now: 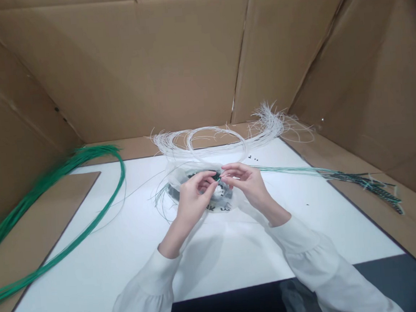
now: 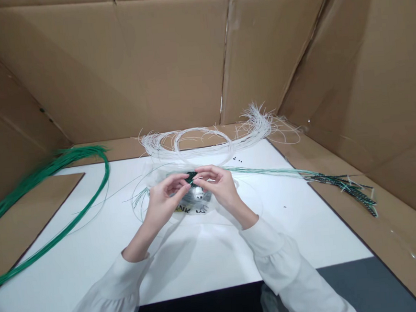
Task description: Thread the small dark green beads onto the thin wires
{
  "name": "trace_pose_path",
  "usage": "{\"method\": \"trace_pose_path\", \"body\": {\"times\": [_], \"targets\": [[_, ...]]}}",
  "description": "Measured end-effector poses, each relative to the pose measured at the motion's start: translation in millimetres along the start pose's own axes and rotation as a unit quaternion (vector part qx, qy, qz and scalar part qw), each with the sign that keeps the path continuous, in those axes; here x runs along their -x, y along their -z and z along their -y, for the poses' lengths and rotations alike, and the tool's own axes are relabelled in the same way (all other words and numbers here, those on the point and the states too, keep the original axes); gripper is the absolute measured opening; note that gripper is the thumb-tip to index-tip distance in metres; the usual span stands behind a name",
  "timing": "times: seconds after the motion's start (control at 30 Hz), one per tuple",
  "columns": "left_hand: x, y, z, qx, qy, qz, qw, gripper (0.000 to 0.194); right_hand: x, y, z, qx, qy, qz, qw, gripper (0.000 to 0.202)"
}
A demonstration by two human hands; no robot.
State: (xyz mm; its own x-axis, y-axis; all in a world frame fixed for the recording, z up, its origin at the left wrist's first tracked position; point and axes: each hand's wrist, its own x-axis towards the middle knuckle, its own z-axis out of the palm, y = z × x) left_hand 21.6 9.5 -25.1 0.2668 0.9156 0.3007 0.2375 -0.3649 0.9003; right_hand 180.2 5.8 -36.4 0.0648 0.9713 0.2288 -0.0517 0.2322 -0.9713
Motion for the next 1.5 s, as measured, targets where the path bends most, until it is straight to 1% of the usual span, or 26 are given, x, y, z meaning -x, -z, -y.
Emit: {"method": "trace_pose_path", "body": {"times": [0.23,0.43,0.5,0.63,0.77,0.87,0.93,1.03,1.13,1.2,1.3,1.4,1.5], "targets": [[0.5,0.1,-2.6,0.003,0.001,-0.002,1.000,0.021,-0.4,-0.7,2.8,-0.009,-0.012,-0.003,1.000,0.029],[0.0,0.3,-1.6,-0.003,0.001,-0.002,1.000,0.020,0.5,-0.3,3.0,0.000,-0.005,0.002,1.000,0.028],[-0.1,0.2,-1.4,-0.004,0.002,-0.005,1.000,0.020,0.7,0.1,2.3,0.004,-0.003,0.010,1.000,0.028],[-0.2,-0.1,-0.2,0.018,0.016,-0.008,1.000,0.020,0.5,1.0,0.7,0.019,-0.002,0.046,0.999,0.028],[-2.2,0.2,1.8,0.076,0.050,-0.010,0.996,0.026,-0.2,1.9,-0.1,0.023,-0.007,0.057,0.998,0.029],[-5.5,1.8,2.2,0.137,0.102,0.018,0.985,0.029,-0.7,3.3,-0.3,0.036,-0.006,0.047,0.998,0.029],[-8.1,3.6,2.6,0.188,0.154,0.036,0.969,0.032,-0.9,4.3,-0.7,0.048,-0.003,0.041,0.998,0.028],[-10.8,6.5,4.0,0.256,0.229,0.044,0.938,0.041,-0.4,4.8,-1.3,0.072,0.001,0.039,0.997,0.028],[-11.5,7.6,5.8,0.283,0.269,0.054,0.919,0.036,0.8,3.4,-0.8,0.122,0.010,0.027,0.992,0.026],[-11.3,7.3,7.1,0.277,0.280,0.055,0.917,0.030,1.7,2.1,-0.4,0.150,0.014,0.027,0.988,0.026],[-10.8,6.4,9.4,0.245,0.272,0.064,0.928,0.023,2.1,0.4,-1.4,0.165,0.018,0.039,0.985,0.026],[-10.6,6.4,11.4,0.217,0.255,0.074,0.940,0.021,1.5,-0.6,-4.8,0.161,0.019,0.050,0.986,0.027],[-10.9,7.3,12.2,0.216,0.257,0.078,0.939,0.020,0.4,-0.6,-7.3,0.137,0.009,0.064,0.988,0.028]]}}
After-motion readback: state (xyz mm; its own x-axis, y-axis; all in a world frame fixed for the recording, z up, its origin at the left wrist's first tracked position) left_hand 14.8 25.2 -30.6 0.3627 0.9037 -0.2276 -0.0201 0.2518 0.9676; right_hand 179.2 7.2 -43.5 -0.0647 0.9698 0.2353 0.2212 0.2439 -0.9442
